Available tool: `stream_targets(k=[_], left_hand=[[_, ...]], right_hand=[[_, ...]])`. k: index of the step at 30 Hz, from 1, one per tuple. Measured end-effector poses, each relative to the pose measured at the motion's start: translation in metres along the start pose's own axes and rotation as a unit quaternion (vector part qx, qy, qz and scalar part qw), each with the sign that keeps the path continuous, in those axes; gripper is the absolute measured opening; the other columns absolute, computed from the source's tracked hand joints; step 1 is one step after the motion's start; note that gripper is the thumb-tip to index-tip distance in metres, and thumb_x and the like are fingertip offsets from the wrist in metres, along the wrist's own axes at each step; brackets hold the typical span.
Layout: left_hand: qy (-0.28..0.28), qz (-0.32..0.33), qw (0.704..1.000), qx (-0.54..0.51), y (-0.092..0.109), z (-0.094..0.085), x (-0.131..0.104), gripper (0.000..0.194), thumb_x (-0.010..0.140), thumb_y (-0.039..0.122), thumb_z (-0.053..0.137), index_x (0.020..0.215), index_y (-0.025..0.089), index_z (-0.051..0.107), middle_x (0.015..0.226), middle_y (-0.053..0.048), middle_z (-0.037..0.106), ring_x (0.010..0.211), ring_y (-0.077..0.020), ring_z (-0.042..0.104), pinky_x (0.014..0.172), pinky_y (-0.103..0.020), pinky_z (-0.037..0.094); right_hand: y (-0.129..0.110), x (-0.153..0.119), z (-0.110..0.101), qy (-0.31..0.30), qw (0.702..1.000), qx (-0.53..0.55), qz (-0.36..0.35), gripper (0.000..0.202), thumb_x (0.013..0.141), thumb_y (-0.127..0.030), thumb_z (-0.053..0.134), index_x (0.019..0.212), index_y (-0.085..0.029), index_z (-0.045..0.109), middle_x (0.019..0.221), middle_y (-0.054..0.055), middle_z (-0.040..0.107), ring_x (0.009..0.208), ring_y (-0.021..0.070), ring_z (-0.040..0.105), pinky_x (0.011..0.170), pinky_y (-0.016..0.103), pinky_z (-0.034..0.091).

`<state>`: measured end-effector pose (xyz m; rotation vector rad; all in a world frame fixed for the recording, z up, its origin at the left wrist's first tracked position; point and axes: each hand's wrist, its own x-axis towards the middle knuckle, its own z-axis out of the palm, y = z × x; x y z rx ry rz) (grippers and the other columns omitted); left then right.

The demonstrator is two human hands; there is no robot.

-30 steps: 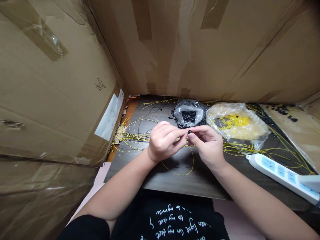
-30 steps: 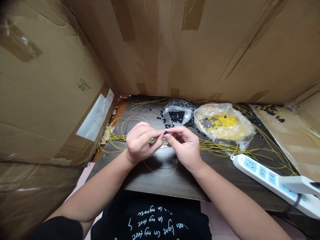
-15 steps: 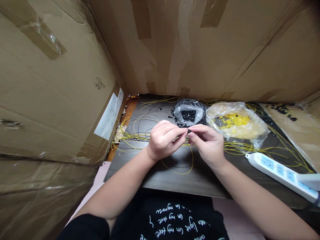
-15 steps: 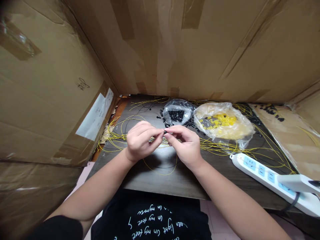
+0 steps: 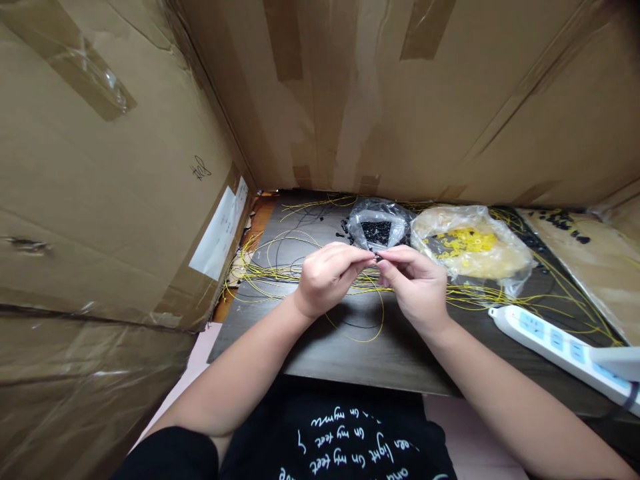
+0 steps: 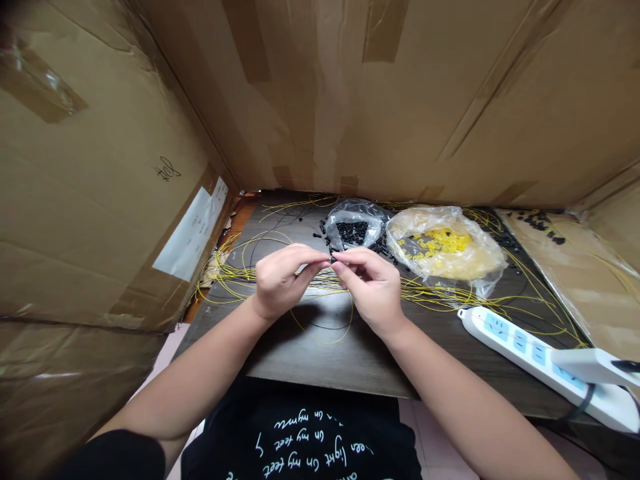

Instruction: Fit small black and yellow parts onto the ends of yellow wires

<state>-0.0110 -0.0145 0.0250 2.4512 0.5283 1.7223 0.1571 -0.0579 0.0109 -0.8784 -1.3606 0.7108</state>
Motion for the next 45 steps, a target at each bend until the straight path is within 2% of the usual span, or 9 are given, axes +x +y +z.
stream_targets(k=[10,15,18,22,26,29,34,36,45], left_hand=[[-0.031,-0.019,0.999,0.003,-0.002,-0.003,0.000,0.007,0.088,0.015,0.065,0.094,0.016,0.068,0.084,-0.004,0.073,0.078,-0.0128,0.068,0.075,-0.027,0.055],[-0.086,-0.132,0.987,-0.042,-0.004,0.002,0.000,0.008,0.094,0.022,0.057,0.090,0.016,0.061,0.083,-0.005,0.067,0.076,-0.0127,0.063,0.071,-0.025,0.051],[-0.081,-0.226,0.965,-0.111,-0.004,0.007,-0.003,0.010,0.095,0.026,0.053,0.098,0.017,0.055,0.082,-0.003,0.062,0.073,-0.0116,0.059,0.067,-0.024,0.048],[-0.065,-0.301,0.928,-0.212,-0.005,0.013,-0.008,0.018,0.097,0.030,0.048,0.111,0.018,0.048,0.081,0.000,0.055,0.068,-0.0098,0.053,0.063,-0.022,0.046],[-0.054,-0.378,0.873,-0.303,-0.007,0.016,-0.010,0.024,0.094,0.030,0.048,0.115,0.019,0.045,0.078,0.003,0.051,0.053,-0.0065,0.044,0.048,-0.019,0.039],[-0.069,-0.439,0.829,-0.340,-0.009,0.013,-0.007,0.019,0.091,0.030,0.046,0.108,0.019,0.047,0.078,0.003,0.052,0.048,-0.0059,0.043,0.042,-0.019,0.036],[-0.169,-0.486,0.788,-0.338,-0.010,0.006,0.000,0.018,0.089,0.030,0.044,0.079,0.016,0.052,0.063,0.002,0.052,0.045,-0.0080,0.046,0.041,-0.020,0.037],[-0.186,-0.486,0.786,-0.334,-0.008,0.006,0.002,0.019,0.088,0.031,0.048,0.075,0.016,0.051,0.060,0.003,0.050,0.046,-0.0079,0.045,0.042,-0.020,0.037],[-0.156,-0.421,0.852,-0.269,-0.004,0.005,0.001,0.029,0.092,0.042,0.052,0.078,0.016,0.053,0.064,0.004,0.051,0.053,-0.0075,0.045,0.054,-0.021,0.038]], right_hand=[[0.004,0.002,-0.002,-0.002,0.999,-0.041,0.003,0.013,0.085,-0.029,0.070,0.096,-0.023,0.074,0.087,0.004,0.066,0.061,0.0107,0.057,0.052,0.026,0.046],[0.007,0.003,-0.003,-0.012,0.996,-0.063,0.054,0.019,0.086,-0.035,0.068,0.098,-0.021,0.073,0.088,0.004,0.066,0.060,0.0106,0.057,0.052,0.025,0.048],[0.010,0.003,-0.001,-0.012,0.996,-0.055,0.066,0.021,0.086,-0.037,0.069,0.099,-0.021,0.073,0.090,0.004,0.066,0.059,0.0100,0.057,0.052,0.025,0.049],[0.013,0.003,0.002,-0.012,0.996,-0.049,0.075,0.024,0.085,-0.040,0.069,0.097,-0.020,0.073,0.087,0.004,0.067,0.057,0.0099,0.057,0.051,0.024,0.050],[0.014,0.003,0.002,-0.005,0.996,-0.043,0.080,0.025,0.084,-0.040,0.070,0.098,-0.020,0.073,0.087,0.004,0.067,0.057,0.0098,0.058,0.050,0.024,0.050],[0.015,0.003,0.001,-0.006,0.996,-0.036,0.085,0.024,0.084,-0.039,0.070,0.098,-0.020,0.073,0.088,0.004,0.066,0.057,0.0094,0.058,0.050,0.023,0.050],[0.016,0.004,0.000,-0.006,0.996,-0.034,0.088,0.024,0.084,-0.038,0.070,0.099,-0.020,0.073,0.091,0.004,0.067,0.059,0.0098,0.059,0.051,0.024,0.050],[0.016,0.004,0.000,-0.004,0.996,-0.034,0.087,0.024,0.084,-0.039,0.070,0.098,-0.020,0.073,0.091,0.004,0.067,0.058,0.0098,0.059,0.051,0.024,0.050],[0.015,0.005,0.000,-0.005,0.996,-0.032,0.086,0.025,0.084,-0.040,0.070,0.099,-0.020,0.073,0.089,0.004,0.066,0.057,0.0093,0.057,0.051,0.024,0.050]])
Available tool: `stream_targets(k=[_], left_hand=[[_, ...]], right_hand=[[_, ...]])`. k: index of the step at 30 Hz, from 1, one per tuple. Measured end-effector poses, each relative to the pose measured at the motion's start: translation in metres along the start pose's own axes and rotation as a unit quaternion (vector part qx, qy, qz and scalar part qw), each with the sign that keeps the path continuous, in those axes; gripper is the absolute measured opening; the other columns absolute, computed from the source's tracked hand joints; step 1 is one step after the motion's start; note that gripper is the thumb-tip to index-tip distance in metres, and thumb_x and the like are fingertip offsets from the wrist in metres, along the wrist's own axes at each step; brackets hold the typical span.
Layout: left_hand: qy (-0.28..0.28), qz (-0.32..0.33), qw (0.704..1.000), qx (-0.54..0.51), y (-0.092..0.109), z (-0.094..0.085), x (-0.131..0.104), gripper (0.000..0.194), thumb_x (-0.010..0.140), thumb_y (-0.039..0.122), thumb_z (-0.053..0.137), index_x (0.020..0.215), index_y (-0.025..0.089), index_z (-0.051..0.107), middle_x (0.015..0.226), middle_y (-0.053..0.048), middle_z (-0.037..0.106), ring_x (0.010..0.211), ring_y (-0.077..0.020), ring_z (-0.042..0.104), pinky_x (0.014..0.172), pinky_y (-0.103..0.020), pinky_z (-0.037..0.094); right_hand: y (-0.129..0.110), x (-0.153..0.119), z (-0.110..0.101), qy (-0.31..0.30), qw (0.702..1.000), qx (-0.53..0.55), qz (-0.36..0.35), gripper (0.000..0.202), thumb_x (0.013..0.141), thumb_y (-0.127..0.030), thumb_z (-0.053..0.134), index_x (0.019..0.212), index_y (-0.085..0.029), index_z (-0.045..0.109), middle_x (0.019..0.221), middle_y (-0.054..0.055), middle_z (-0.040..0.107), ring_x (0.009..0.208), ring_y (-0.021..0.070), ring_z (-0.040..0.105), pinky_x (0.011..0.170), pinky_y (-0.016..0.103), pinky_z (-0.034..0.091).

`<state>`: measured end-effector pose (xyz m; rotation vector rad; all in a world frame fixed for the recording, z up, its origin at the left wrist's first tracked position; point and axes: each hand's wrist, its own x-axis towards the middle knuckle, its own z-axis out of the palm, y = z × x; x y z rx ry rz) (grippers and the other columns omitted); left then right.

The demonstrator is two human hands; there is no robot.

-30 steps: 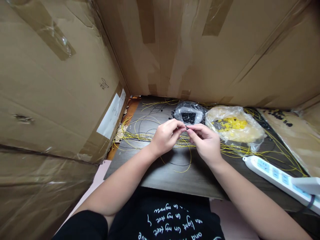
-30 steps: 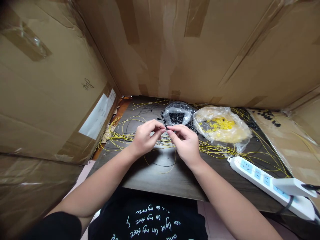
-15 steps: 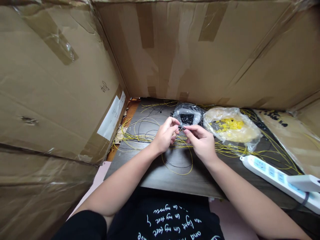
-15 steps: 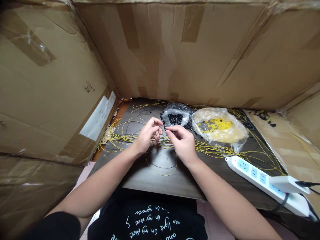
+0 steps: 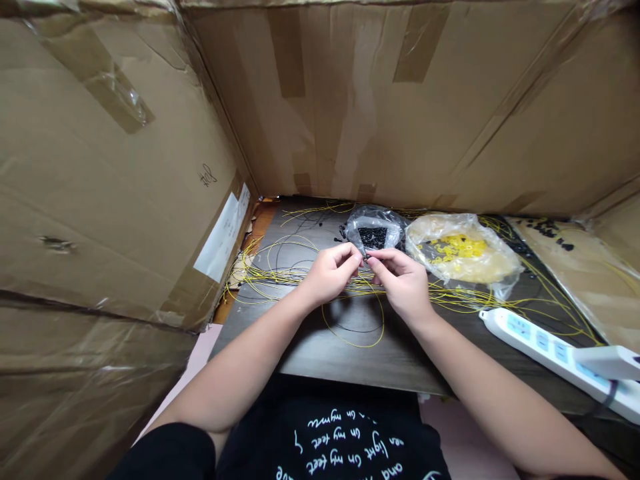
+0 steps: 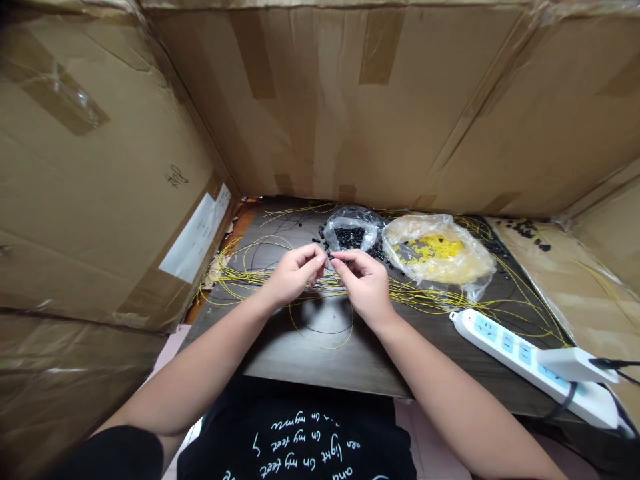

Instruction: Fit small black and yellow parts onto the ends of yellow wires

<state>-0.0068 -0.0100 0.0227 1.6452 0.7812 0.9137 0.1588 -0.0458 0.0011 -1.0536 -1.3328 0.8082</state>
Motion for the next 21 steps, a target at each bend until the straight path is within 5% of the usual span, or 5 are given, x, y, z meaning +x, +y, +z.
stream_targets(k=[7,21], left_hand=[[0.016,0.025,0.998,0.050,0.0008,-0.0002,0.0003,0.028,0.092,0.039,0.052,0.076,0.016,0.054,0.062,0.003,0.051,0.056,-0.0085,0.045,0.056,-0.022,0.037],[0.017,0.049,0.994,0.100,0.0029,-0.0005,-0.0015,0.028,0.093,0.037,0.051,0.076,0.016,0.055,0.063,0.003,0.051,0.058,-0.0089,0.044,0.058,-0.021,0.037]], right_hand=[[-0.0007,0.0004,0.0003,-0.003,1.000,-0.001,-0.009,0.021,0.085,-0.036,0.069,0.098,-0.020,0.073,0.086,0.003,0.064,0.051,0.0066,0.051,0.044,0.022,0.041],[0.0020,0.0013,-0.0014,-0.016,1.000,-0.002,-0.011,0.021,0.085,-0.037,0.069,0.098,-0.021,0.074,0.090,0.004,0.067,0.058,0.0091,0.056,0.049,0.023,0.048]])
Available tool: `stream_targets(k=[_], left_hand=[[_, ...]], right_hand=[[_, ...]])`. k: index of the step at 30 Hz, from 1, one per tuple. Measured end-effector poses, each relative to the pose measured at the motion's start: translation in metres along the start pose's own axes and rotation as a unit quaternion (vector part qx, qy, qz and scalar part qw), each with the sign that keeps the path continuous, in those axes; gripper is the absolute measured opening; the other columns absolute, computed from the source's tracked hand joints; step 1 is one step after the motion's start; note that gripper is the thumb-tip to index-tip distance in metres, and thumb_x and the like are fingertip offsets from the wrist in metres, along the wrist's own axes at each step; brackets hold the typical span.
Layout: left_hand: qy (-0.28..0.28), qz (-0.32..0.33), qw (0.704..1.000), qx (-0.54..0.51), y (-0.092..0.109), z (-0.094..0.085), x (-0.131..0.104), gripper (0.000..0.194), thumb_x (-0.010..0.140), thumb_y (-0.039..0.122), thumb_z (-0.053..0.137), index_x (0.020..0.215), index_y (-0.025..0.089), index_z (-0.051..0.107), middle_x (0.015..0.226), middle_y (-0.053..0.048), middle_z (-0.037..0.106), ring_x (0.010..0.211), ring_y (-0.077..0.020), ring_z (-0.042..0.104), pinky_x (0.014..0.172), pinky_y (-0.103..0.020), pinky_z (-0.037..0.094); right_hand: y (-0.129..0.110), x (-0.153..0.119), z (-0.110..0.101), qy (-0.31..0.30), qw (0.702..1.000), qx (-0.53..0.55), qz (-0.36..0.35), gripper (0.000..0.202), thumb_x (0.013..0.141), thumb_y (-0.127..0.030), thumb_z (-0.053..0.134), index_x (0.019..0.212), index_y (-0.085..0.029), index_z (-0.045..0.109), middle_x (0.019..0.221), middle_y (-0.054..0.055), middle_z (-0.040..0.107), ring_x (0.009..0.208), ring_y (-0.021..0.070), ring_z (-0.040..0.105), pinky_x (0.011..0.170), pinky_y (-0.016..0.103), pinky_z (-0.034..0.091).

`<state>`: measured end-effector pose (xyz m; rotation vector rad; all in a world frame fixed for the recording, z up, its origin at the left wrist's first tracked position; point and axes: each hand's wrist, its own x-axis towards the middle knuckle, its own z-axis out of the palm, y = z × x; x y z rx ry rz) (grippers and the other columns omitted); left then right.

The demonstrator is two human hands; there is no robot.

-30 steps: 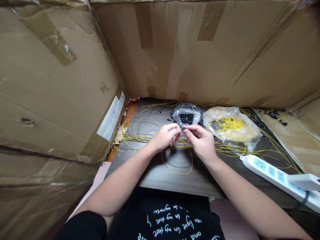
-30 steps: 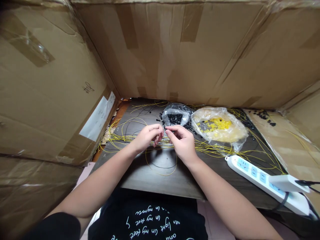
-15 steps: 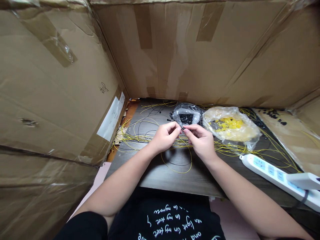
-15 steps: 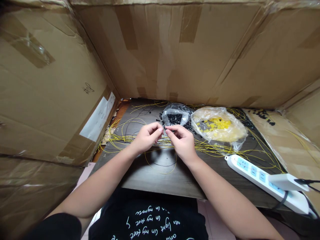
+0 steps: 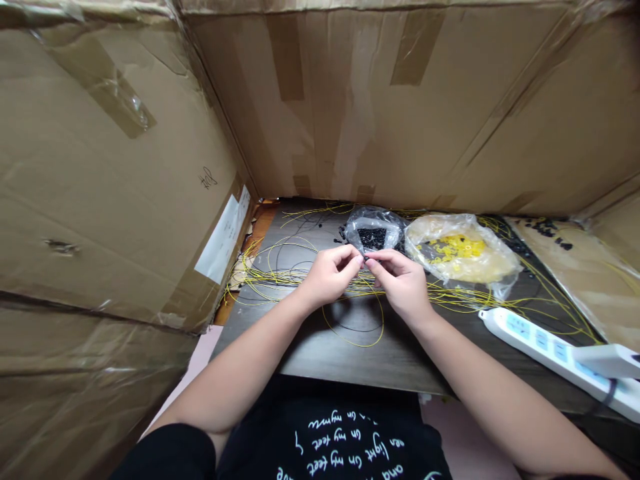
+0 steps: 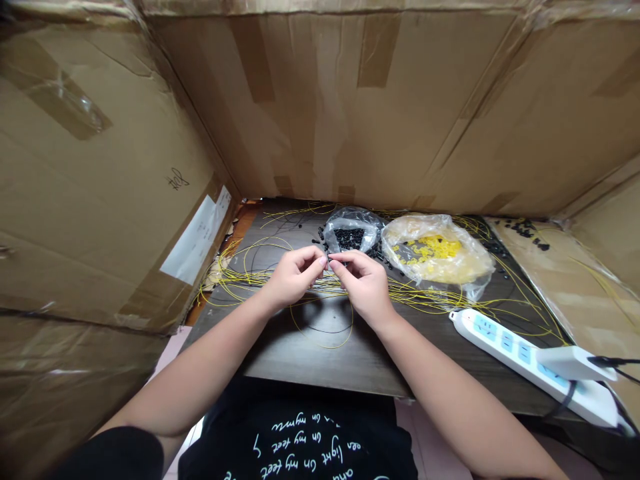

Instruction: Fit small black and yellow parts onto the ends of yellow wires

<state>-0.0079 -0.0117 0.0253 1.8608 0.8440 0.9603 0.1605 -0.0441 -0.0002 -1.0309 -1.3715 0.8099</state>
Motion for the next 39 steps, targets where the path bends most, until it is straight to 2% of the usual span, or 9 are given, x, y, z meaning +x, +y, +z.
stream_targets(k=[11,17,23,31,34,39], left_hand=[[0.005,0.031,0.999,0.014,-0.0010,0.0022,-0.0004,0.029,0.093,0.039,0.052,0.080,0.014,0.061,0.071,0.000,0.056,0.066,-0.0109,0.048,0.062,-0.022,0.038],[0.012,-0.007,0.998,-0.055,-0.0051,0.0052,0.0009,0.028,0.092,0.043,0.055,0.089,0.015,0.059,0.072,0.001,0.056,0.061,-0.0091,0.048,0.060,-0.022,0.039],[0.017,-0.009,0.999,-0.039,-0.0086,0.0031,0.0013,0.026,0.092,0.041,0.055,0.083,0.016,0.054,0.068,0.003,0.052,0.058,-0.0082,0.046,0.058,-0.021,0.038],[0.034,0.019,0.999,0.004,-0.0053,0.0025,0.0002,0.022,0.093,0.036,0.053,0.081,0.017,0.053,0.069,0.003,0.050,0.060,-0.0084,0.045,0.058,-0.021,0.037],[0.034,0.034,0.999,0.018,-0.0036,0.0029,-0.0002,0.021,0.092,0.034,0.054,0.080,0.016,0.055,0.071,0.002,0.051,0.062,-0.0088,0.045,0.059,-0.021,0.037],[0.040,0.045,0.998,0.034,-0.0027,0.0039,-0.0006,0.021,0.092,0.032,0.054,0.079,0.016,0.056,0.071,0.001,0.053,0.064,-0.0095,0.046,0.059,-0.022,0.038]], right_hand=[[0.0017,0.0004,0.0020,0.004,1.000,0.020,0.005,0.018,0.084,-0.036,0.070,0.095,-0.021,0.074,0.081,0.001,0.065,0.053,0.0077,0.054,0.048,0.023,0.046],[0.0043,0.0023,0.0017,0.029,0.998,0.044,0.020,0.021,0.084,-0.037,0.070,0.096,-0.020,0.072,0.083,0.002,0.064,0.052,0.0073,0.052,0.047,0.023,0.044],[0.0064,0.0031,-0.0007,0.031,0.999,0.037,0.020,0.022,0.085,-0.038,0.069,0.098,-0.021,0.070,0.077,0.001,0.062,0.052,0.0089,0.052,0.048,0.024,0.044],[0.0052,0.0044,-0.0043,0.009,0.999,-0.033,-0.023,0.020,0.087,-0.039,0.066,0.097,-0.022,0.071,0.094,0.005,0.065,0.078,0.0153,0.062,0.064,0.028,0.053],[0.0064,0.0049,-0.0052,0.008,0.998,-0.048,-0.034,0.019,0.088,-0.038,0.065,0.097,-0.021,0.070,0.095,0.005,0.067,0.085,0.0172,0.063,0.068,0.029,0.053],[0.0025,0.0035,-0.0036,-0.002,0.991,-0.097,-0.092,0.014,0.090,-0.032,0.063,0.095,-0.021,0.070,0.097,0.006,0.068,0.092,0.0182,0.062,0.076,0.032,0.053]])
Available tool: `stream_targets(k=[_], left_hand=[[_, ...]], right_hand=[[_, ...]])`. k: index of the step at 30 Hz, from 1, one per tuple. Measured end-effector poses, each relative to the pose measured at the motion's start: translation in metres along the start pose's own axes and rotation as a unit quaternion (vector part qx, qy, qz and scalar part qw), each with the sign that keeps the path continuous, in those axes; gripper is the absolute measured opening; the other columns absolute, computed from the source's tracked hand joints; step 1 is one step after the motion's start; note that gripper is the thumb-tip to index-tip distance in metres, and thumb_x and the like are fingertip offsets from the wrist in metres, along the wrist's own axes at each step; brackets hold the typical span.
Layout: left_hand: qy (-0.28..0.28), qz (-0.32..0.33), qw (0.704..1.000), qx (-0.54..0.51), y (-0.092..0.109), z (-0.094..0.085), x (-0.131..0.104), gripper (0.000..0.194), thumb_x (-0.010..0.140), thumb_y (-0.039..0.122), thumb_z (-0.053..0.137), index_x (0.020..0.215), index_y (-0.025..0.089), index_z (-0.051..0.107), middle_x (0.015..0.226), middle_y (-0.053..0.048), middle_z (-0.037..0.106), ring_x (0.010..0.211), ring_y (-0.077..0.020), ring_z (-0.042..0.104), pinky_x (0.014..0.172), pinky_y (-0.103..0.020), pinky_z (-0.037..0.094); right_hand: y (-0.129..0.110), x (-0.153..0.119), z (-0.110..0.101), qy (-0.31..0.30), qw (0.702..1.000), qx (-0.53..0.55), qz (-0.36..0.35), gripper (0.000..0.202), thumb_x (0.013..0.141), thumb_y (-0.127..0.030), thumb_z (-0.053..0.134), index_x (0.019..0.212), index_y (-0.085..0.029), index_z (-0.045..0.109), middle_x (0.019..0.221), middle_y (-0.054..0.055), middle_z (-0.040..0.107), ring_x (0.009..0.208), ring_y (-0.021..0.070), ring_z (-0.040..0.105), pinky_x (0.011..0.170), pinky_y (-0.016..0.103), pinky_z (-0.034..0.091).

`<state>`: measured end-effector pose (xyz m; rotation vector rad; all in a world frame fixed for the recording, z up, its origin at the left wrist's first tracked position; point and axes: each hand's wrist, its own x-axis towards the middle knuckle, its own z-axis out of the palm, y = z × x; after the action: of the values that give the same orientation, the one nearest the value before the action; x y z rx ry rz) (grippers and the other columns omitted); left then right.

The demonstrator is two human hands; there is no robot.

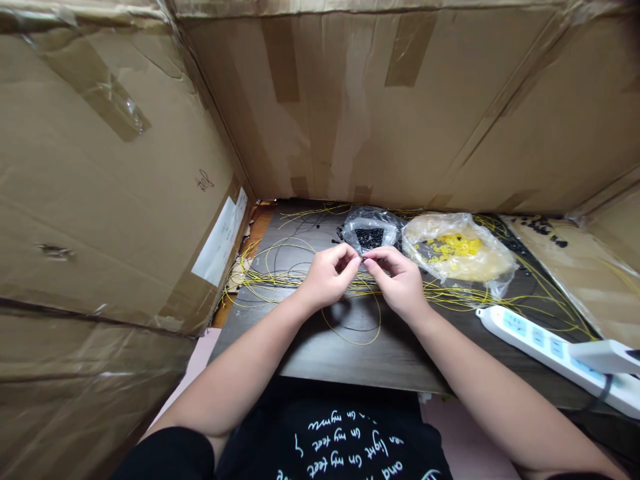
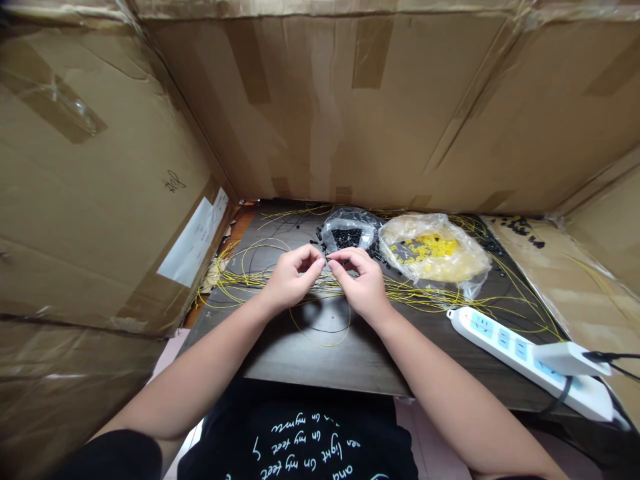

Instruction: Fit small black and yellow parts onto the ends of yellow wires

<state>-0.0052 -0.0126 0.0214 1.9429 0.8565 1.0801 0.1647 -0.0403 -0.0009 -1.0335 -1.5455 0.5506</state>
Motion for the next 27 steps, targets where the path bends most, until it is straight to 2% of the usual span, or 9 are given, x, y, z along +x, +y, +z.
stream_targets(k=[8,12,19,22,27], left_hand=[[-0.010,-0.043,0.999,-0.030,-0.003,0.000,0.001,0.023,0.092,0.038,0.054,0.087,0.017,0.059,0.075,0.000,0.058,0.065,-0.0107,0.052,0.061,-0.022,0.042],[-0.005,-0.048,0.999,-0.024,-0.003,-0.002,0.002,0.025,0.090,0.038,0.056,0.079,0.016,0.058,0.070,0.000,0.056,0.062,-0.0101,0.049,0.059,-0.021,0.039],[-0.025,-0.060,0.997,-0.038,-0.004,0.000,0.001,0.024,0.090,0.037,0.056,0.081,0.015,0.060,0.073,-0.001,0.060,0.064,-0.0104,0.053,0.061,-0.022,0.042],[-0.028,-0.083,0.994,-0.070,-0.008,0.001,0.001,0.024,0.090,0.038,0.056,0.085,0.015,0.060,0.074,-0.001,0.062,0.062,-0.0098,0.054,0.060,-0.022,0.043],[-0.031,-0.094,0.993,-0.071,-0.010,0.000,0.002,0.028,0.091,0.040,0.054,0.078,0.015,0.058,0.072,0.000,0.061,0.057,-0.0084,0.051,0.056,-0.021,0.041]], right_hand=[[0.001,0.002,-0.003,0.024,0.997,-0.059,-0.032,0.013,0.091,-0.030,0.061,0.094,-0.021,0.069,0.096,0.006,0.068,0.092,0.0190,0.061,0.082,0.035,0.050],[0.003,0.004,-0.005,0.038,0.993,-0.095,-0.055,0.013,0.092,-0.030,0.058,0.095,-0.021,0.067,0.095,0.007,0.068,0.094,0.0204,0.060,0.087,0.038,0.048],[0.000,0.004,-0.002,0.005,0.986,-0.136,-0.100,0.012,0.093,-0.027,0.057,0.093,-0.022,0.068,0.096,0.005,0.070,0.096,0.0214,0.061,0.089,0.041,0.048],[0.001,0.005,-0.003,0.029,0.985,-0.138,-0.102,0.011,0.093,-0.026,0.057,0.093,-0.022,0.067,0.096,0.005,0.070,0.096,0.0211,0.061,0.089,0.040,0.047],[0.003,0.006,-0.005,0.046,0.979,-0.160,-0.114,0.011,0.094,-0.026,0.056,0.094,-0.022,0.067,0.096,0.006,0.070,0.096,0.0216,0.062,0.090,0.041,0.047]])
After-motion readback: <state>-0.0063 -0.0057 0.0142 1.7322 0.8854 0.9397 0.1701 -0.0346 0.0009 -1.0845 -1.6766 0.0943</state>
